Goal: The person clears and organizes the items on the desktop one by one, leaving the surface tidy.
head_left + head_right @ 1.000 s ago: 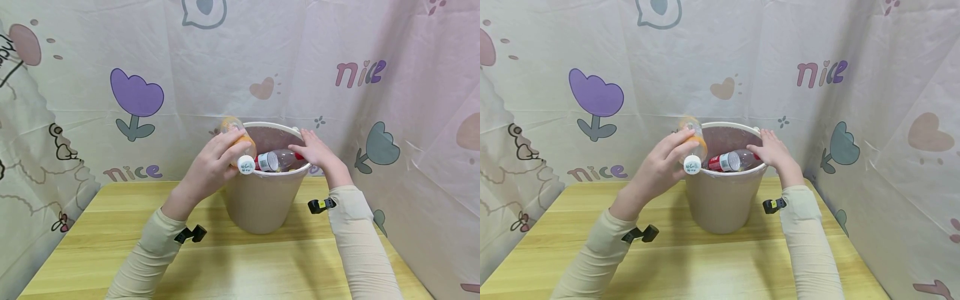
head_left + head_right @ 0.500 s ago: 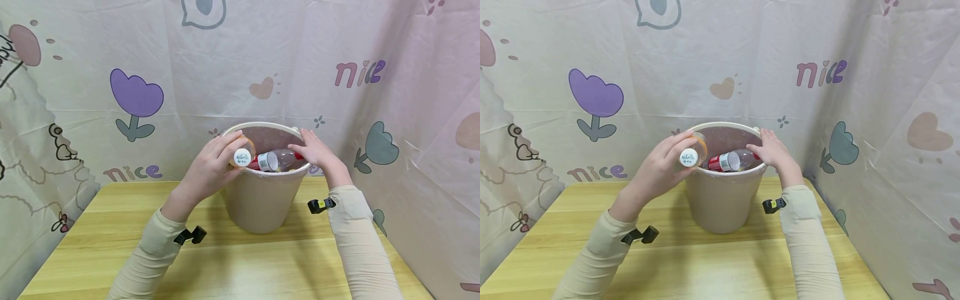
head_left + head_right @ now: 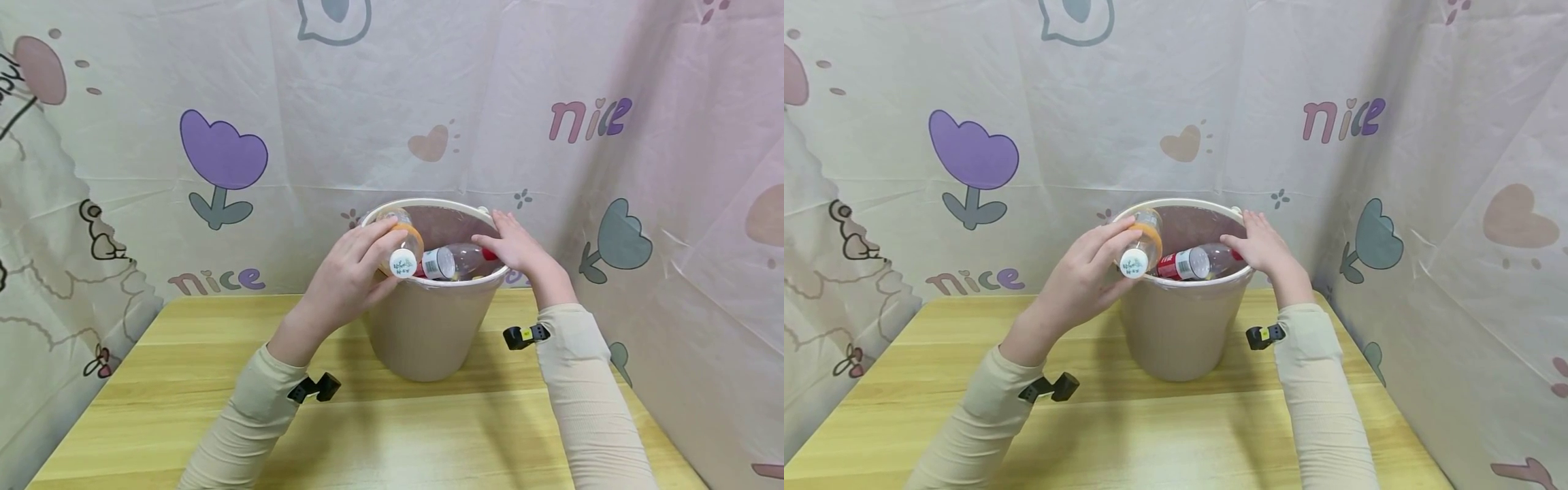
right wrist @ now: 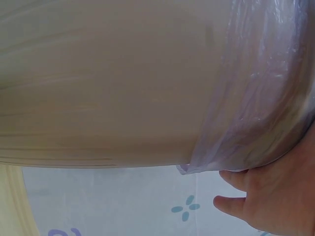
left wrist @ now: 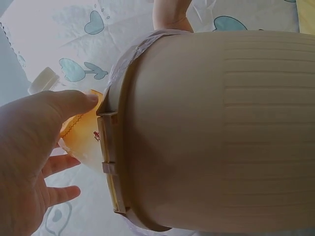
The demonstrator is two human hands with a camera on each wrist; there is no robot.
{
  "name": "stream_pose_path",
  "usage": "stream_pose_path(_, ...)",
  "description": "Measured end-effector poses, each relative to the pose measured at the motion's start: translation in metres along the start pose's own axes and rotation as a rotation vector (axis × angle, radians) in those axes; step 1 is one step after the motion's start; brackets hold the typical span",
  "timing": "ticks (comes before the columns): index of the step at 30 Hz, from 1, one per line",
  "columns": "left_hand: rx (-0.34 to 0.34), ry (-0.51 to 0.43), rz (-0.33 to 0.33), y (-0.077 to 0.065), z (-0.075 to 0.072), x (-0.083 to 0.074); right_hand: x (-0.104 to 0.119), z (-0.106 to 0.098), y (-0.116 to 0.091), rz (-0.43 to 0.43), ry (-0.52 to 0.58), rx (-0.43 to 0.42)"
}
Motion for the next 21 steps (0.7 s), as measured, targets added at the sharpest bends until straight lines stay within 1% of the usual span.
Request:
stream_pose_path(4, 0.027, 0.014, -0.011, -0.001, 0.003, 0.000, 0.001, -0.001, -0.001, -0.004, 0.013, 0.000)
stream_pose_path(9, 0.114, 0.091, -0.002, -0.007, 0.012, -0.002, 0.002, 0.000, -0.001, -0.002, 0.016, 0.002)
stream_pose_path(11, 0.135, 0.106, -0.002, -0.010, 0.015, -0.003, 0.001, 0.001, -0.001, 0.001, 0.024, 0.002)
stream_pose_path(15, 0.132, 0.098, -0.015, -0.014, 0.015, -0.002, 0.000, 0.001, -0.002, 0.001, 0.039, -0.002)
stream_pose_path(21, 0.129, 0.104, -0.016, -0.017, 0.013, -0.001, -0.002, 0.001, -0.002, 0.002, 0.047, 0.000)
Point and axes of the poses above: each hand's wrist, its own y-axis towards the middle knuckle, its own z-axis out of the palm, x = y × z, the point moved 5 cm from there along y, towards the middle knuckle, and after that the axes turned 8 degrees about x, right-handed, at the moved point
